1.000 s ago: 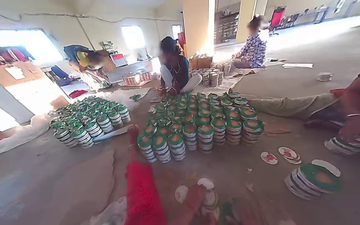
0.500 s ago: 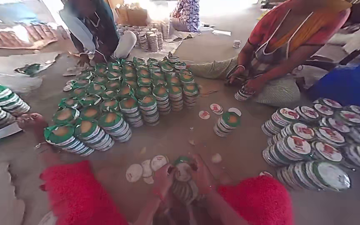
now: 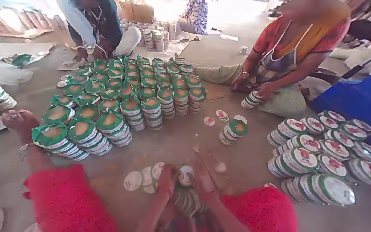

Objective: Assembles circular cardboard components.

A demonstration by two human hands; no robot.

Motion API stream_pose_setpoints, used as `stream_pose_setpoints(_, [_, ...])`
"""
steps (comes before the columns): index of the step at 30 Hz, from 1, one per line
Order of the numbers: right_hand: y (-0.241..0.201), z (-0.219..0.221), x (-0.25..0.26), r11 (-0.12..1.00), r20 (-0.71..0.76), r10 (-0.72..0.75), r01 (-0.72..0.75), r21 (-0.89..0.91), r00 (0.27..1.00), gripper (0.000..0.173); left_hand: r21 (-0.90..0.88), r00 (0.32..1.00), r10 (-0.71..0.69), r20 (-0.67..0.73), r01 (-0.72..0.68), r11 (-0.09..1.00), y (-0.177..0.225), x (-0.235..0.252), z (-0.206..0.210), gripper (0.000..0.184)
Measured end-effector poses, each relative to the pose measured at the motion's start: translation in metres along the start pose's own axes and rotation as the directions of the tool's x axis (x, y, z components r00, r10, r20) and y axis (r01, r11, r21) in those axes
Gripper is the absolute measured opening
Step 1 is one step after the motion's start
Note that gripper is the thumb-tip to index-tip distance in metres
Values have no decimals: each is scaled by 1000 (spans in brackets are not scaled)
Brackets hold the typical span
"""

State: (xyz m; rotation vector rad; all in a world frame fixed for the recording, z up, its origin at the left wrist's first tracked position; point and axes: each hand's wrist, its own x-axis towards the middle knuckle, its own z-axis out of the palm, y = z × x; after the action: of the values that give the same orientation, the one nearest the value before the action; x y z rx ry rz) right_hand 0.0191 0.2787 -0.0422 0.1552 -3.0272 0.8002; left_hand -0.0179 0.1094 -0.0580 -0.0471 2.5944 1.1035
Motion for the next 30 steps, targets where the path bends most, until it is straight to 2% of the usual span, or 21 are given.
stream_pose_setpoints(2, [-8,11,-6,997,34,-80,80,24,996,52,-28,1000,-10,17,10,1000,0,0,0,36])
stream_pose_setpoints(5, [-7,33,-9,994,93,-76,68,82,993,59,-77,999,-30,19,31,997,-4,1,1,42])
stream_pose_setpoints(9, [-6,38,-12,994,79,-46,38,100,996,59,-110,998,-61,30,64,992,-4,1,0,37])
stream_pose_setpoints(14, [4,50,-11,993,-10,-94,94,76,996,58,-95,998,-62,14,63,993,-6,-1,0,34])
stream_pose_setpoints(18, [-1,40,-7,993,114,-31,17,119,993,63,-129,998,-55,37,59,990,-6,-4,-3,35])
stream_pose_setpoints(20, [-2,29,-7,977,160,16,-50,209,987,58,-107,997,-21,72,28,994,-3,-11,-6,46])
stream_pose_setpoints(22, [2,20,-10,968,77,117,-131,212,990,53,-35,989,40,141,-36,999,4,-18,-7,72])
stream_pose_setpoints(23, [7,19,-10,967,11,169,-168,190,985,55,43,980,54,193,-63,997,8,-21,-5,89])
stream_pose_setpoints(25, [8,12,-8,952,48,269,-273,137,962,58,236,967,43,252,-104,966,19,-23,3,114])
stream_pose_setpoints(27, [3,4,-8,931,150,315,-336,144,937,57,351,971,34,239,-119,929,27,-20,18,122])
stream_pose_setpoints(30, [14,7,-9,858,118,318,-339,387,941,64,337,984,44,171,-101,936,27,-14,30,115])
